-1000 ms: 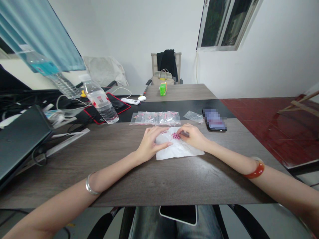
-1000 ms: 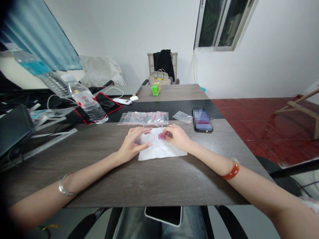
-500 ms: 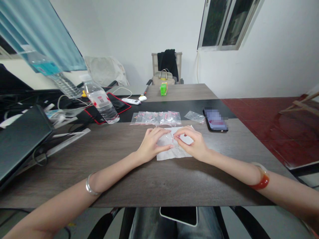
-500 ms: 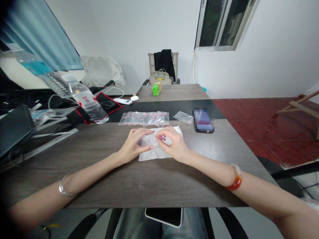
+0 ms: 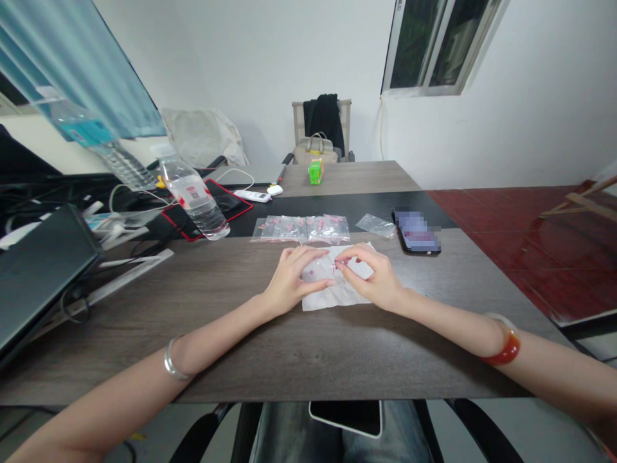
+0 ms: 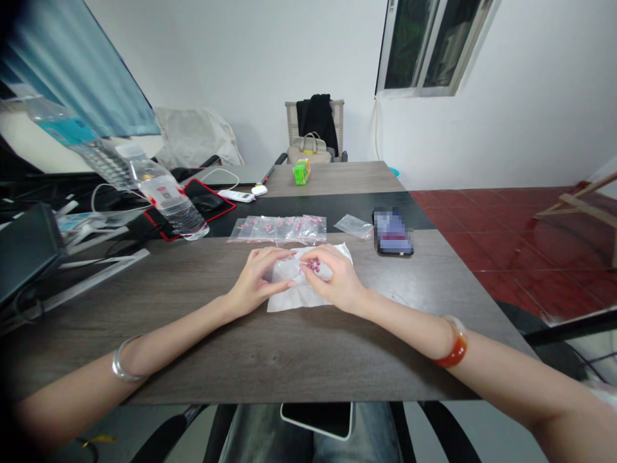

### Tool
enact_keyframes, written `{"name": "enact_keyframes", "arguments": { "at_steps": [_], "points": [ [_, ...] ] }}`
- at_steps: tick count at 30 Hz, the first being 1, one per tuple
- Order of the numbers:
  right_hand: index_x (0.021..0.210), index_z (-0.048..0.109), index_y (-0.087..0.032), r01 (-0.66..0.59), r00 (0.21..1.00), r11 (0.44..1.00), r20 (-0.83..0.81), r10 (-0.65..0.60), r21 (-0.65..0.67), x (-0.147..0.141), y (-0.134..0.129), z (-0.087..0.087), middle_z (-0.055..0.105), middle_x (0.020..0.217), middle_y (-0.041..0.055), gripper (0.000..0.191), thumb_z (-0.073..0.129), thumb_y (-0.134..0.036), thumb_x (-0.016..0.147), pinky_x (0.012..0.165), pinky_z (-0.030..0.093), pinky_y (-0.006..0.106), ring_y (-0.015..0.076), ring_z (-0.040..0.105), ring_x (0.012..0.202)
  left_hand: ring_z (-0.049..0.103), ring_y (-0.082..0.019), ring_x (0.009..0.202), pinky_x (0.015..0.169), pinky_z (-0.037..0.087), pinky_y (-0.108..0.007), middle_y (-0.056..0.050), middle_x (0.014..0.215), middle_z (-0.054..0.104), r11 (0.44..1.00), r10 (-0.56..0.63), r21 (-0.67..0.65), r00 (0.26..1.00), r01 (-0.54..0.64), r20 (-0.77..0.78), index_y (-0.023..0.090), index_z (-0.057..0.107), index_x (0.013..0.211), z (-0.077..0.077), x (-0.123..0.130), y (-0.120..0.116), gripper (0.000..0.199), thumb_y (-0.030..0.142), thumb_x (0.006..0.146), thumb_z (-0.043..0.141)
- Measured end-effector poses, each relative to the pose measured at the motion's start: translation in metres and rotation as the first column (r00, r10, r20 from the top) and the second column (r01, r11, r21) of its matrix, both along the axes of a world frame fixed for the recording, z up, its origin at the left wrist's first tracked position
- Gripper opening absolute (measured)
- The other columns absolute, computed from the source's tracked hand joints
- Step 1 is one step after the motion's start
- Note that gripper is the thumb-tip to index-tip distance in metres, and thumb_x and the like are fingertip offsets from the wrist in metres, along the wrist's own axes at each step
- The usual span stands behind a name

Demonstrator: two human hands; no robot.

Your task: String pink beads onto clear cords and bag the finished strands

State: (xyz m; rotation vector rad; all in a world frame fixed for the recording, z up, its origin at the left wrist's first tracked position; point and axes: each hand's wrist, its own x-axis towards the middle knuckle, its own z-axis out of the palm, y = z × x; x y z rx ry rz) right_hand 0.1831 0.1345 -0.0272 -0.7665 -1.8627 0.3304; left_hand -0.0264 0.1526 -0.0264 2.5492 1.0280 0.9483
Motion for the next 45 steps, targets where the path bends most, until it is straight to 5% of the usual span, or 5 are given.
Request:
{"name": "enact_keyframes", "arguments": {
  "at_steps": [5,9,15,27,45],
  "points": [
    [0.083,0.058,-0.02,0.227,0.961,0.971,0.176,-0.211,-0.076,0.009,0.011,-0.003,0.062,0.084,0.0043,0.008,0.058,-0.028,0.083,0.074,0.045,0.034,0.0199,0.059,0.082,0.06,-0.024,0.103,0.087,0.036,-0.038,-0.007,0.113,0.067,1.0,0.011,0.021,0.998,-0.012,0.056,0.024,0.054,0.123,0.001,0.0,0.0,0.05,0.057,0.085,0.058],
    [0.071,0.056,-0.019,0.376,0.82,0.925,0.483,-0.309,-0.047,0.012,0.011,-0.001,0.056,0.082,0.0061,0.026,0.058,-0.041,0.084,0.072,0.04,0.034,0.0222,0.055,0.081,0.061,-0.024,0.1,0.086,0.036,-0.038,-0.007,0.11,0.068,0.999,0.006,0.04,0.997,-0.009,0.08,0.024,0.054,0.124,0.001,0.0,0.0,0.051,0.057,0.085,0.058],
    [0.082,0.061,-0.015,0.397,0.614,0.918,0.74,-0.273,0.009,0.007,0.005,0.002,0.059,0.091,0.0104,0.031,0.054,-0.045,0.088,0.077,0.036,0.036,0.0241,0.052,0.085,0.061,-0.024,0.1,0.086,0.036,-0.039,-0.007,0.109,0.068,1.0,0.009,0.029,0.997,-0.011,0.078,0.024,0.054,0.125,0.002,0.0,-0.001,0.051,0.056,0.086,0.058],
    [0.094,0.064,-0.012,0.359,0.462,0.925,0.838,-0.29,0.123,0.004,0.002,0.007,0.065,0.096,0.0152,0.032,0.04,-0.033,0.098,0.076,0.026,0.038,0.0272,0.053,0.091,0.061,-0.024,0.101,0.088,0.036,-0.038,-0.006,0.11,0.068,1.0,0.009,-0.009,0.998,-0.008,0.068,0.024,0.054,0.125,0.004,0.0,-0.002,0.05,0.053,0.085,0.061],
    [0.088,0.064,-0.012,0.248,0.514,0.946,0.799,-0.311,0.209,0.004,0.004,0.006,0.067,0.086,0.013,0.023,0.043,-0.019,0.093,0.072,0.026,0.037,0.025,0.054,0.082,0.061,-0.024,0.1,0.089,0.039,-0.039,-0.007,0.112,0.067,1.0,0.007,-0.007,0.999,-0.007,0.047,0.025,0.055,0.126,0.004,0.0,-0.001,0.049,0.05,0.084,0.063]
  ]
}}
